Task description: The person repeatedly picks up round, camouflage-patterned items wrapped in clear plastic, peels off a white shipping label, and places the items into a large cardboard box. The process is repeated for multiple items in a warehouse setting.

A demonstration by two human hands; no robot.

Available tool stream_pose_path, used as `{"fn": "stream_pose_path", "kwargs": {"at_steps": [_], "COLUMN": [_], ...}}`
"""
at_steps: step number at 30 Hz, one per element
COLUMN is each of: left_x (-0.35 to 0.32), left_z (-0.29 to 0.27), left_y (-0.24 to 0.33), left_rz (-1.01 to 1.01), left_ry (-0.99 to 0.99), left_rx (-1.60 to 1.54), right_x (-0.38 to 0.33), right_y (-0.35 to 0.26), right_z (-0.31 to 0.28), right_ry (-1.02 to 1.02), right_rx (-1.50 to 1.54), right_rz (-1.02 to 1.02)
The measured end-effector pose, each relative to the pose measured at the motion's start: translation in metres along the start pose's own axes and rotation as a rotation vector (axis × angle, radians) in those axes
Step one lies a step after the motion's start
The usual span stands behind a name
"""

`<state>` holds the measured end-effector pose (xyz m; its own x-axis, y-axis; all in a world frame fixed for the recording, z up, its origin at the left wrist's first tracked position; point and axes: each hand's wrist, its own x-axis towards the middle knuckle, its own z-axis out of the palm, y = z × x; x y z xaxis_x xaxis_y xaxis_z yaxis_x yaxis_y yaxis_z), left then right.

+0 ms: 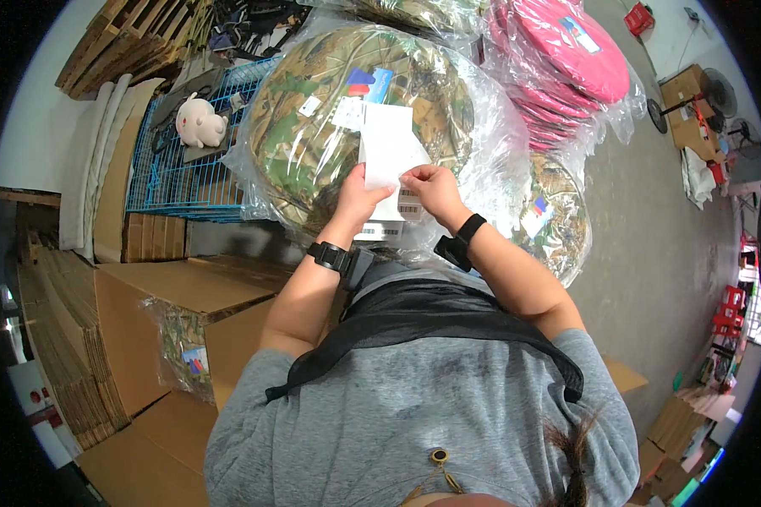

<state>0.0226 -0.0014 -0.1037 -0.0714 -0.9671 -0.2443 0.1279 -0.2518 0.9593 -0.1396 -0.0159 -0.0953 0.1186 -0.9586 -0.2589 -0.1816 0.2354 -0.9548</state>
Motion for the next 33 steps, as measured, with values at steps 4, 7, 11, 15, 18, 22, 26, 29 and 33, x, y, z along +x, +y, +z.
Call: {"fn": "stream_pose_path", "kwargs": {"at_steps": [4, 7, 11, 15, 18, 22, 26, 29, 33], "left_x": [0.003, 0.007, 0.006, -0.015, -0.023, -0.021, -0.022, -0.015, -0.001], "left_z": [-0.007, -0.011, -0.009, 0.047, 0.110, 0.165, 0.225, 0.266, 0.310], "left_y": [-0.014, -0.032, -0.047, 0.009, 0.037, 0.013, -0.005, -0.037, -0.092], "left_rz": [-0.040, -0.081, -0.019, 0.688, -0.192, -0.327, -0.363, -0.418, -0.452], "left_ry": [0.037, 0.163, 0.352, 0.391, -0.132, -0.268, -0.284, -0.251, -0.179], "left_rx": [-0.027, 0.081, 0.359, 0.963, 0.020, -0.226, -0.117, -0.056, 0.053], "right_x": [0.004, -0.004, -0.020, -0.050, -0.077, -0.095, -0.113, -0.123, -0.118], "right_y": [0.006, -0.004, -0.005, -0.009, -0.015, -0.002, 0.032, 0.070, 0.136], "right_z": [-0.014, -0.031, -0.056, -0.086, -0.120, -0.175, -0.229, -0.266, -0.299], "right_ry": [0.072, 0.138, 0.187, 0.335, 0.320, 0.228, 0.261, 0.258, 0.270], "right_rx": [0.293, 0.399, 0.418, 0.017, -0.293, -0.421, -0.446, -0.314, 0.131], "right_rz": [0.099, 0.155, 0.054, -0.404, -0.712, -0.928, -0.772, -0.483, -0.028]}}
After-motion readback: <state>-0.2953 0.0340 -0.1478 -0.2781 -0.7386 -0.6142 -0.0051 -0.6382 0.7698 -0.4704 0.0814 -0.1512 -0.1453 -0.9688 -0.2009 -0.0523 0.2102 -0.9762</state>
